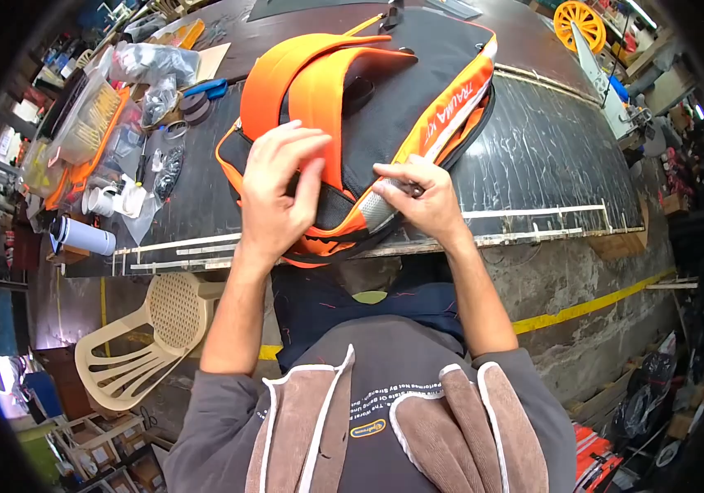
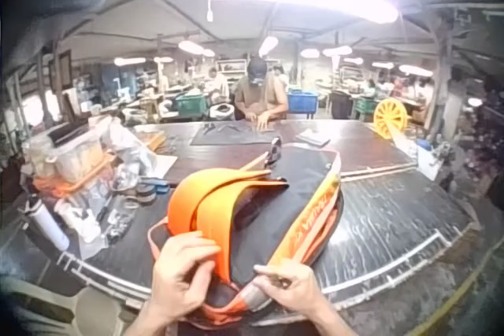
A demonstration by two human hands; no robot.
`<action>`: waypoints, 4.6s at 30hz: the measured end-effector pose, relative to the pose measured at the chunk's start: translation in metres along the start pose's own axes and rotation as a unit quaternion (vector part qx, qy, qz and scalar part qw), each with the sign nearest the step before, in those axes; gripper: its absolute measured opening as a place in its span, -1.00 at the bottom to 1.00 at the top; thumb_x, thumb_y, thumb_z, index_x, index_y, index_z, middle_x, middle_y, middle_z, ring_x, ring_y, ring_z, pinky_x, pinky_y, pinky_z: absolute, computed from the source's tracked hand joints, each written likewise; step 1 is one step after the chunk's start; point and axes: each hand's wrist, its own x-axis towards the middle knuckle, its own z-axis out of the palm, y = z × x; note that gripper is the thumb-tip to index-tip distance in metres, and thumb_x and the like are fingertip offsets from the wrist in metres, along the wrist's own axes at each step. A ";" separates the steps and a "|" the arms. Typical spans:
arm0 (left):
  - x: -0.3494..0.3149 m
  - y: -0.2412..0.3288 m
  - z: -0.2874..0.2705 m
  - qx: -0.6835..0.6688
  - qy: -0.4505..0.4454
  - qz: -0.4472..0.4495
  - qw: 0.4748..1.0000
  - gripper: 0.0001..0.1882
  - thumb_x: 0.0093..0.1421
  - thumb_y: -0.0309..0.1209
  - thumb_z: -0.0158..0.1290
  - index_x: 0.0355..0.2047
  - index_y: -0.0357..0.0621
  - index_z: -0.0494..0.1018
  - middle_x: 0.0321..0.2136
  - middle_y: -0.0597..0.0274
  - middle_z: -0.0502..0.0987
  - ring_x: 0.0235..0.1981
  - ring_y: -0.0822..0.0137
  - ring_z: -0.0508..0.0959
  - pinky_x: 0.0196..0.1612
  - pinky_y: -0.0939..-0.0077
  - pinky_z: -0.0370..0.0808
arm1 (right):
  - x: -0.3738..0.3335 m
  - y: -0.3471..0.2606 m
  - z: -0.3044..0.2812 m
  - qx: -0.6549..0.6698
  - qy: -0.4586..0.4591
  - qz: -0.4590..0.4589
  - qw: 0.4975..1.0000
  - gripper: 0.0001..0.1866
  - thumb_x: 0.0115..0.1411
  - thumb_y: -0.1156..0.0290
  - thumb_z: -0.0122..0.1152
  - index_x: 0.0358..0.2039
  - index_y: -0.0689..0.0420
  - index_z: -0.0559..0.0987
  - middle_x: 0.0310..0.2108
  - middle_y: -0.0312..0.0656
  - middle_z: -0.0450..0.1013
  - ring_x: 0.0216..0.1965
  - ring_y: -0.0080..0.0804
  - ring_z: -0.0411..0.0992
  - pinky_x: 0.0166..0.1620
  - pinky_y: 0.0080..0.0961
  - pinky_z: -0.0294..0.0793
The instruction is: Inspecting the straps, zippers, and interior compartments of an orange and black trauma kit bag.
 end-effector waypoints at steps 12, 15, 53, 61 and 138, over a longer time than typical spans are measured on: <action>-0.037 -0.021 0.000 0.028 -0.246 -0.128 0.960 -0.37 0.38 -0.17 0.14 0.42 0.06 0.35 0.42 0.14 0.38 0.33 0.00 0.45 0.35 -0.05 0.29 | 0.033 0.014 -0.038 -0.071 0.072 0.025 0.995 -0.81 0.33 0.35 0.38 -0.28 0.22 0.64 -0.42 -0.11 0.53 -0.41 -0.26 0.53 -0.31 -0.37 0.51; -0.045 -0.027 0.002 0.030 -0.210 -0.120 0.970 -0.39 0.38 -0.18 0.14 0.40 0.01 0.38 0.40 0.10 0.40 0.29 0.02 0.48 0.34 -0.02 0.30 | 0.042 0.001 -0.014 -0.092 -0.020 -0.026 0.995 -0.84 0.27 0.37 0.44 -0.24 0.18 0.68 -0.42 -0.22 0.55 -0.36 -0.45 0.55 -0.25 -0.48 0.53; -0.021 -0.059 0.005 0.028 0.084 -0.084 0.993 -0.83 0.17 -0.50 0.35 -0.20 -0.11 0.69 -0.38 0.20 0.61 -0.43 0.28 0.65 -0.33 0.42 0.56 | -0.061 0.061 -0.005 0.111 0.092 0.334 0.932 -0.68 0.46 0.19 0.24 -0.23 0.21 0.71 -0.54 -0.44 0.48 -0.57 -0.77 0.23 -0.48 -0.69 0.14; -0.025 -0.052 -0.141 -0.134 0.396 -0.282 0.864 -0.58 0.57 -0.22 -0.09 -0.50 -0.03 0.30 -0.62 0.38 0.31 -0.69 0.55 0.29 -0.62 0.62 0.24 | -0.060 0.072 -0.017 0.191 0.139 0.361 0.902 -0.65 0.51 0.17 0.18 -0.18 0.20 0.71 -0.50 -0.36 0.57 -0.64 -0.75 0.27 -0.54 -0.73 0.22; -0.079 0.068 0.054 -0.373 0.019 -0.291 0.881 -0.80 0.34 -0.43 0.24 -0.27 -0.40 0.64 -0.57 0.01 0.63 -0.54 0.51 0.54 -0.47 0.40 0.43 | -0.063 0.061 -0.043 0.471 0.390 0.284 0.738 -0.71 0.44 0.06 0.22 -0.34 -0.08 0.43 -0.47 -0.41 0.48 -0.54 -0.60 0.36 -0.54 -0.57 0.24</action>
